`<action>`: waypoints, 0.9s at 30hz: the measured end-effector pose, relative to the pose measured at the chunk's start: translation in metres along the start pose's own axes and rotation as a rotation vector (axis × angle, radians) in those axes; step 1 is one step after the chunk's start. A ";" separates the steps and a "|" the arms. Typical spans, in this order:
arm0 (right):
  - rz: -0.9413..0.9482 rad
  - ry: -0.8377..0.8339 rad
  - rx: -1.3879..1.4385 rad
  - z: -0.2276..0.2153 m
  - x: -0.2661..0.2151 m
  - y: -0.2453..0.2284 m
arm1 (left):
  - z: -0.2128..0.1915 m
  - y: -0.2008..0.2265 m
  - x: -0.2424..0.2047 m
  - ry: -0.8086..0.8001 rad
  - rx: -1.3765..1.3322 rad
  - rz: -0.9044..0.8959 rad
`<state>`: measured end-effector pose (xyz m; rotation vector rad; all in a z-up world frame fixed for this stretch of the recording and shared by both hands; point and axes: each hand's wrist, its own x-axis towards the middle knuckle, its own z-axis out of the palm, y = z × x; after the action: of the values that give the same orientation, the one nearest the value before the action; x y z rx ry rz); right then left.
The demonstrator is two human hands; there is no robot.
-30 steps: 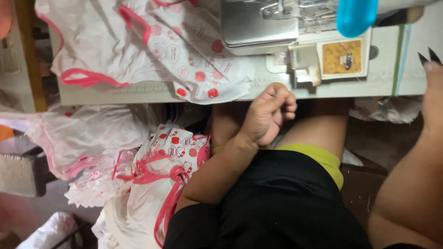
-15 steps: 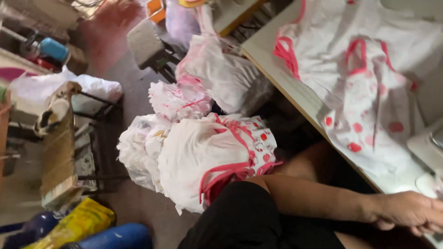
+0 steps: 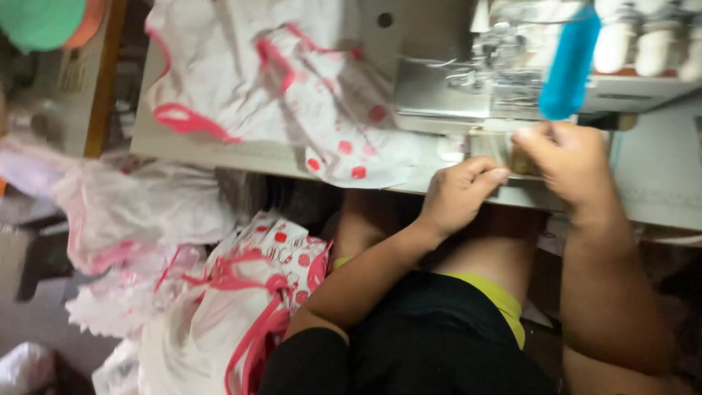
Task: Threading an industrial overlock sewing machine with multiple spools of thread and testing the stitch on fabric.
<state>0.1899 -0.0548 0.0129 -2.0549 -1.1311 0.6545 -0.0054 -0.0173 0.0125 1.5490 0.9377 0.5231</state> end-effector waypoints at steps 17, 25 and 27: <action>-0.023 -0.215 0.144 0.011 -0.001 -0.048 | -0.007 -0.019 0.002 0.049 0.129 0.164; 0.093 -0.533 -0.350 -0.027 -0.015 -0.052 | -0.007 -0.020 -0.002 0.071 0.141 0.147; 0.033 -0.580 -0.401 -0.026 -0.014 -0.052 | -0.006 -0.020 -0.003 0.075 0.130 0.161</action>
<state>0.1742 -0.0559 0.0705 -2.2851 -1.6648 1.1683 -0.0171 -0.0162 -0.0050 1.7420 0.9238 0.6491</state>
